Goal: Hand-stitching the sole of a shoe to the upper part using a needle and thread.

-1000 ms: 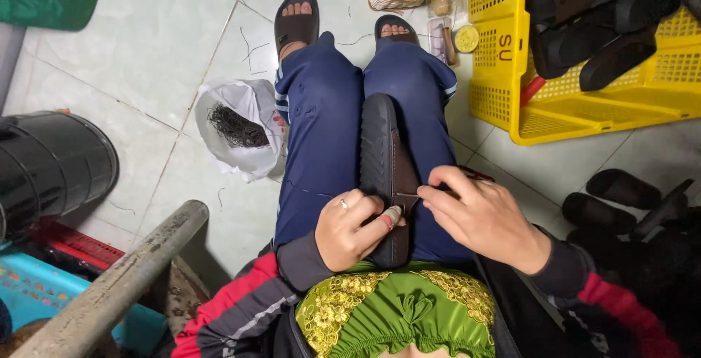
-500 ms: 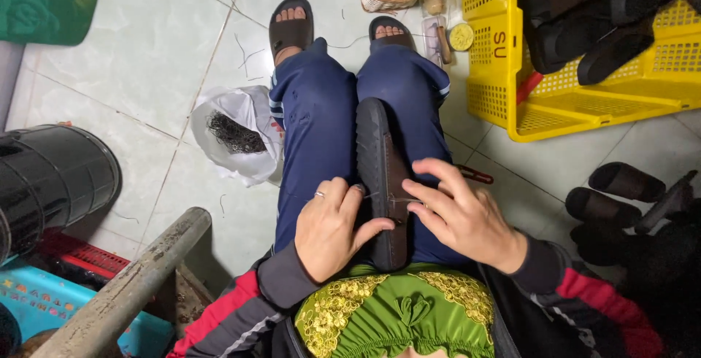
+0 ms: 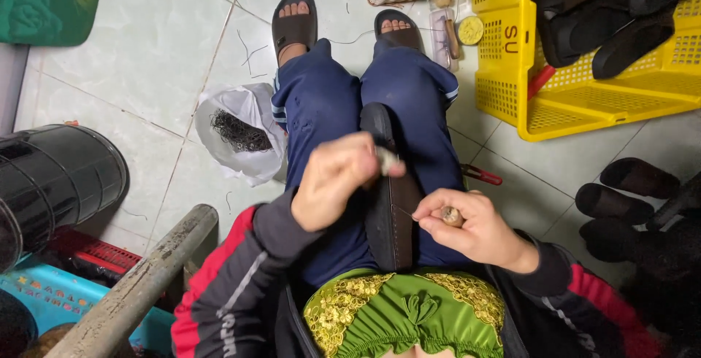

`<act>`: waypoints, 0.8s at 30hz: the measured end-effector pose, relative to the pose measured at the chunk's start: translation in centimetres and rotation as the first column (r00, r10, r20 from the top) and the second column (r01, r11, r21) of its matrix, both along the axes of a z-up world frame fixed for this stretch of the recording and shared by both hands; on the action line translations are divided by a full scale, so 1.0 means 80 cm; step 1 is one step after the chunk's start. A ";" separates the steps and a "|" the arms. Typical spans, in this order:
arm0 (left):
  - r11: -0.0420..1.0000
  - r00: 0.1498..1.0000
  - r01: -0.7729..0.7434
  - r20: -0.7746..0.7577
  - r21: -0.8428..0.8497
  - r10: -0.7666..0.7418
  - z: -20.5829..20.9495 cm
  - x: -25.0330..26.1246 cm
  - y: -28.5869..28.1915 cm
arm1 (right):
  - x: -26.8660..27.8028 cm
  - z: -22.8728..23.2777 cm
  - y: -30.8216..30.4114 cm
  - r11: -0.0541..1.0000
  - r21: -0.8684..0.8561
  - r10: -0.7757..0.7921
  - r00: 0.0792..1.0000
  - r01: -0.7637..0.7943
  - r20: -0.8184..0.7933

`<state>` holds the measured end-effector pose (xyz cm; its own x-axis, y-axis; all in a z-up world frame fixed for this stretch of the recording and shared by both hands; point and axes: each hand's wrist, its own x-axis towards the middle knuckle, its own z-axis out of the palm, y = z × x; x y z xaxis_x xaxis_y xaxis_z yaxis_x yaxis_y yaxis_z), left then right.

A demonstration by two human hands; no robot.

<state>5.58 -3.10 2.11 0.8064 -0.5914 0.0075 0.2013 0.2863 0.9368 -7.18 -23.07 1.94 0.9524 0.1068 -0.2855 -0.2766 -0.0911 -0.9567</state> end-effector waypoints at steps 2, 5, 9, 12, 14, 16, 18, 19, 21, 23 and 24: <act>0.995 0.992 -0.101 -0.077 0.022 0.103 -0.015 0.013 -0.014 | 0.008 -0.019 0.005 1.000 -0.013 0.006 1.000 -0.005 0.016; 0.980 0.967 -0.192 -0.179 -0.048 0.181 -0.023 0.023 -0.021 | 0.011 -0.027 0.008 1.000 -0.024 -0.002 1.000 0.002 0.013; 0.994 0.993 -0.047 -0.100 0.103 0.057 -0.022 0.041 0.029 | 0.017 0.000 0.006 0.983 -0.178 0.058 0.996 -0.044 0.073; 0.748 0.851 -0.328 0.524 0.577 -0.031 -0.005 0.047 0.080 | 0.021 0.016 -0.012 0.876 -0.474 0.250 0.929 -0.096 0.273; 0.639 0.724 -0.492 0.686 0.591 -0.077 0.000 0.032 0.079 | 0.028 0.037 -0.008 0.802 -0.588 0.348 0.882 -0.105 0.318; 0.521 0.569 -0.652 0.810 0.551 -0.144 0.006 0.014 0.070 | 0.032 0.042 -0.006 0.711 -0.696 0.452 0.823 -0.100 0.344; 0.838 0.727 -0.361 0.686 0.408 -0.020 0.013 -0.011 0.052 | 0.026 0.032 -0.005 0.629 -0.774 0.517 0.784 -0.075 0.344; 0.838 0.727 -0.366 0.687 0.405 -0.014 0.007 -0.023 0.046 | 0.025 0.029 -0.006 0.626 -0.776 0.522 0.781 -0.078 0.343; 0.966 0.778 -0.176 0.627 0.190 0.019 -0.003 -0.046 0.033 | 0.024 0.023 -0.007 0.562 -0.825 0.560 0.759 -0.053 0.333; 0.964 0.782 -0.186 0.623 0.189 0.029 -0.012 -0.054 0.028 | 0.024 0.023 -0.007 0.539 -0.841 0.576 0.749 -0.048 0.326; 0.963 0.787 -0.189 0.617 0.190 0.033 -0.017 -0.057 0.024 | 0.024 0.022 -0.008 0.516 -0.855 0.587 0.744 -0.041 0.318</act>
